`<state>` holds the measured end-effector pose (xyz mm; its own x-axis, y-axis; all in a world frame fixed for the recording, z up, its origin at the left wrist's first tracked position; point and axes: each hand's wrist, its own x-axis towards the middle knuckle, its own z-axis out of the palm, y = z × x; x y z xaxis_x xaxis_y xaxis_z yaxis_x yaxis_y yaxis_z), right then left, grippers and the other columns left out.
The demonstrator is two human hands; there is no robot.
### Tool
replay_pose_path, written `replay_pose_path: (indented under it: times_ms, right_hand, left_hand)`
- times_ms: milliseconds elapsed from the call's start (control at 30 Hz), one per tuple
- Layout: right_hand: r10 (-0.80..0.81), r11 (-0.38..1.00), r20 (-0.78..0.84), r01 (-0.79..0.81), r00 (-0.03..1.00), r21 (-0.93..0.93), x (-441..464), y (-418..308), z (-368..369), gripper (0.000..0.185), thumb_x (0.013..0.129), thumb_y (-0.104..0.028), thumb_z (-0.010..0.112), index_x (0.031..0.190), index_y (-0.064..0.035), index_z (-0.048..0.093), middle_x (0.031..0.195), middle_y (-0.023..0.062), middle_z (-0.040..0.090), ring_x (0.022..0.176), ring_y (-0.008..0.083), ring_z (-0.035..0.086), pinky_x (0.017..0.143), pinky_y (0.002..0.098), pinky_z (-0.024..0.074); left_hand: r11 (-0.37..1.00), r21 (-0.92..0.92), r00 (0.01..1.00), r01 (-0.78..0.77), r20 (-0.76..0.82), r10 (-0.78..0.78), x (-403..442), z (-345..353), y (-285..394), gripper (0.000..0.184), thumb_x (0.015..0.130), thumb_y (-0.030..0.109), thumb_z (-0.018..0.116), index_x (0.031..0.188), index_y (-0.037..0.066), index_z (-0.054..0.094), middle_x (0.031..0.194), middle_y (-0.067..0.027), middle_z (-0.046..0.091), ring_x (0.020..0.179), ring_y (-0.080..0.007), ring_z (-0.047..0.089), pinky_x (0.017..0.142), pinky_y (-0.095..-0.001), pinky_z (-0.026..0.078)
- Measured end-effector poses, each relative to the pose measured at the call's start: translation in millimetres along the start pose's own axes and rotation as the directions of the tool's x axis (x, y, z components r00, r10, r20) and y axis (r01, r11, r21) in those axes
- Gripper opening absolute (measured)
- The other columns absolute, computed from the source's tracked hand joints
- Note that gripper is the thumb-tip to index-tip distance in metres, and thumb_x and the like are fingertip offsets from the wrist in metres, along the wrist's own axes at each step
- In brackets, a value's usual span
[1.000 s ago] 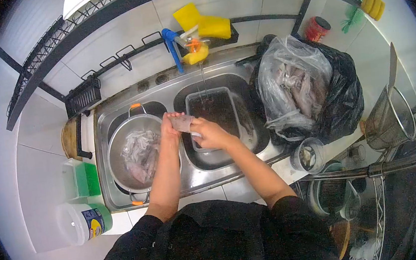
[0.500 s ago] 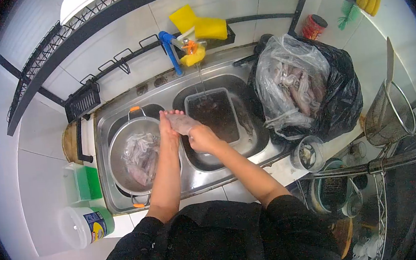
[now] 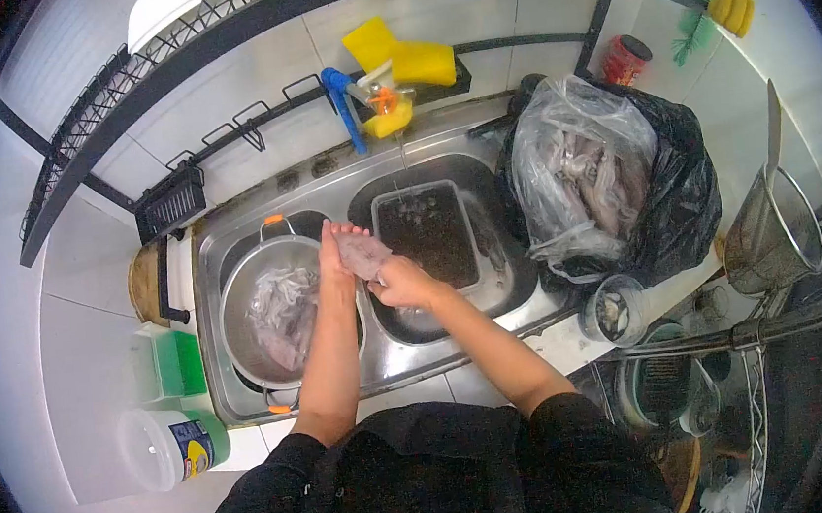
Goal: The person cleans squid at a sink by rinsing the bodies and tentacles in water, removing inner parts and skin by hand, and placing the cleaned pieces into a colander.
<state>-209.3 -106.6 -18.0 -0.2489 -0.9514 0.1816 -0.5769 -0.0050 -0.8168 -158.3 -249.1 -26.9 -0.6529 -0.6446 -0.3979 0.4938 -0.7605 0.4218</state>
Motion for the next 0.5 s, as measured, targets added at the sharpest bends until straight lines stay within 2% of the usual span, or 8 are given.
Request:
replay_pose_path:
  times_ms: [67,133,167,233,367,400,433,500]
  right_hand:
    - [-0.062,0.998,-0.012,0.062,0.998,0.02,1,6,-1,0.03,0.073,-0.013,0.06,0.101,-0.0044,0.059,0.097,0.0233,0.058,0.09,0.0391,0.056,0.078,0.0433,0.045]
    - [-0.031,0.999,0.128,0.027,0.991,0.03,2,22,-1,0.037,0.076,-0.01,0.061,0.112,-0.0072,0.055,0.102,0.0211,0.058,0.095,0.0355,0.056,0.083,0.0383,0.0432]
    - [-0.03,0.999,0.131,0.026,0.991,0.033,3,21,-4,0.037,0.076,-0.01,0.061,0.112,-0.0072,0.055,0.102,0.0211,0.058,0.095,0.0355,0.056,0.083,0.0383,0.0432]
    - [0.031,0.988,0.23,-0.065,0.973,0.14,3,18,-11,0.033,0.077,-0.007,0.06,0.11,-0.0053,0.057,0.105,0.0202,0.058,0.1,0.0335,0.055,0.086,0.0366,0.0423]
    - [0.087,0.934,0.268,-0.172,0.96,0.313,0,14,-18,0.032,0.076,-0.004,0.059,0.108,-0.0042,0.058,0.1,0.0177,0.059,0.097,0.0313,0.056,0.084,0.0356,0.0434]
    - [-0.049,0.982,0.031,0.042,0.998,0.184,-1,15,-14,0.028,0.075,-0.006,0.06,0.103,-0.0042,0.059,0.094,0.0177,0.06,0.09,0.0325,0.057,0.08,0.0369,0.0446]
    - [-0.217,0.975,-0.184,0.222,0.959,0.006,-2,16,-11,0.024,0.074,-0.008,0.061,0.098,-0.0042,0.061,0.088,0.0176,0.06,0.084,0.0338,0.058,0.076,0.0381,0.0459]
    - [-0.161,0.985,-0.181,0.148,0.97,-0.085,-5,12,-11,0.031,0.073,-0.005,0.061,0.104,-0.0052,0.059,0.089,0.0156,0.06,0.081,0.031,0.057,0.074,0.0367,0.0459]
  left_hand:
    - [0.999,0.005,0.998,0.042,-0.043,-0.042,6,-12,0,0.037,0.094,0.035,0.036,0.064,0.014,0.038,0.061,-0.0028,0.041,0.06,-0.0214,0.045,0.072,-0.0402,0.045]
    - [0.997,-0.024,0.995,0.078,-0.063,-0.079,24,-36,-2,0.036,0.094,0.035,0.034,0.065,0.014,0.039,0.057,-0.0038,0.041,0.056,-0.0208,0.044,0.066,-0.0394,0.045]
    - [0.997,-0.024,0.995,0.077,-0.068,-0.079,27,-41,0,0.036,0.094,0.035,0.034,0.065,0.014,0.039,0.057,-0.0038,0.041,0.056,-0.0208,0.044,0.066,-0.0394,0.045]
    - [0.995,-0.065,0.995,0.072,-0.07,-0.077,36,-50,0,0.038,0.095,0.035,0.032,0.064,0.014,0.039,0.057,-0.0039,0.041,0.054,-0.0203,0.043,0.066,-0.0397,0.045]
    - [0.998,-0.001,0.994,0.064,-0.092,-0.064,41,-52,1,0.04,0.096,0.036,0.03,0.064,0.014,0.039,0.056,-0.004,0.04,0.054,-0.0206,0.042,0.067,-0.0417,0.045]
    - [0.998,-0.034,0.997,0.054,-0.051,-0.056,34,-45,1,0.04,0.096,0.036,0.029,0.065,0.013,0.039,0.057,-0.0038,0.041,0.057,-0.0215,0.043,0.072,-0.043,0.045]
    - [0.997,-0.068,0.999,0.047,-0.009,-0.048,28,-38,2,0.04,0.096,0.037,0.029,0.065,0.013,0.039,0.059,-0.0036,0.041,0.06,-0.0223,0.045,0.076,-0.0443,0.046]
    - [0.994,-0.112,0.999,0.0,-0.033,-0.004,18,-22,5,0.041,0.096,0.04,0.029,0.066,0.013,0.038,0.06,-0.0039,0.042,0.061,-0.023,0.046,0.075,-0.046,0.046]
